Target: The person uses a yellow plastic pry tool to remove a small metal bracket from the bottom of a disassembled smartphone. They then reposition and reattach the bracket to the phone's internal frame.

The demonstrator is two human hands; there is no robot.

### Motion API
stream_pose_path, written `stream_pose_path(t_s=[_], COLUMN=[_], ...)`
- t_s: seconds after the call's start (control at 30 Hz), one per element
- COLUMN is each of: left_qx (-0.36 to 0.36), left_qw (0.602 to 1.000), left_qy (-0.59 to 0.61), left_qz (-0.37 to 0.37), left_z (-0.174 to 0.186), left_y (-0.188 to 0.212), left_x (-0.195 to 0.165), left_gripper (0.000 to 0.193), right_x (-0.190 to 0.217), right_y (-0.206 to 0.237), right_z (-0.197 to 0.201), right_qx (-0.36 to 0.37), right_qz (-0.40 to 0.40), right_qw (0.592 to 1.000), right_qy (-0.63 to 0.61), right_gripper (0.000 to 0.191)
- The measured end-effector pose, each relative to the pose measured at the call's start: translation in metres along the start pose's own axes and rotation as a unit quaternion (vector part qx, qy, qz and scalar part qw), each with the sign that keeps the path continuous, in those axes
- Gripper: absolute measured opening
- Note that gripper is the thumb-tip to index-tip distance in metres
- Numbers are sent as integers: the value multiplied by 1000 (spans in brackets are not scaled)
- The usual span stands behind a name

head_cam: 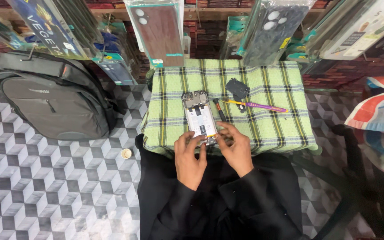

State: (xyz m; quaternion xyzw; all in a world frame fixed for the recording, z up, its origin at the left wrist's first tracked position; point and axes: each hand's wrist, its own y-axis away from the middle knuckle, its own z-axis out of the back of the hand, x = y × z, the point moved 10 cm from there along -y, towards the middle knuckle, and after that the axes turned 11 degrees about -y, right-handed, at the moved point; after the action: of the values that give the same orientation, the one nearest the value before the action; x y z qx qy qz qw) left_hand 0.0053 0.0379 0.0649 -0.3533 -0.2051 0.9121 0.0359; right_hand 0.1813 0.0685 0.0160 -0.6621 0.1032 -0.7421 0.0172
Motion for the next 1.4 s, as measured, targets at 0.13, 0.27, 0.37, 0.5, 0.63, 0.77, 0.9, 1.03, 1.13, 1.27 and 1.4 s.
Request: stream_pose_path(t_s=[0.13,0.27,0.37,0.5,0.63,0.77,0.9,1.03,1.13,1.27,1.4], left_qx=[11,3,4,-4,-7,-11,-16,-12,-15,-20,-27], left_qw=[999,999,999,995,988,980,971,965,967,970,971], left_qy=[-36,-41,-44,-82,-111,-145,-187,-211,-210,-199,-194], left_qz=[-1,-8,-10,-61,-104,-133,-150,-153,-146,-138,-137], left_z=[-4,-2,-2,-1,-2,-4,-11,-15,-15,-14,-12], left_y=[2,2,1,3,7,13,18,21,20,20,19], left_x=[-4,-8,-9,-19,-26,-29,-33,-33,-31,-30,-30], left_gripper=[18,18,17,17,18,21,25,26,25,23,23], right_x=[24,43,61,62,62,63,63,67,64,62,53], right_y=[-1,2,8,12,14,16,14,11,11,14,12], right_z=[4,7,7,-1,-3,-3,-4,-5,-7,-7,-7], right_qx=[-18,16,49,65,72,67,67,86,96,97,99], right_qz=[43,69,137,170,192,195,186,201,196,203,176], right_qw=[996,995,985,973,967,966,969,968,965,963,969], right_qy=[75,76,92,143,149,154,150,120,143,149,144], right_gripper=[30,33,31,24,23,23,24,36,37,32,30])
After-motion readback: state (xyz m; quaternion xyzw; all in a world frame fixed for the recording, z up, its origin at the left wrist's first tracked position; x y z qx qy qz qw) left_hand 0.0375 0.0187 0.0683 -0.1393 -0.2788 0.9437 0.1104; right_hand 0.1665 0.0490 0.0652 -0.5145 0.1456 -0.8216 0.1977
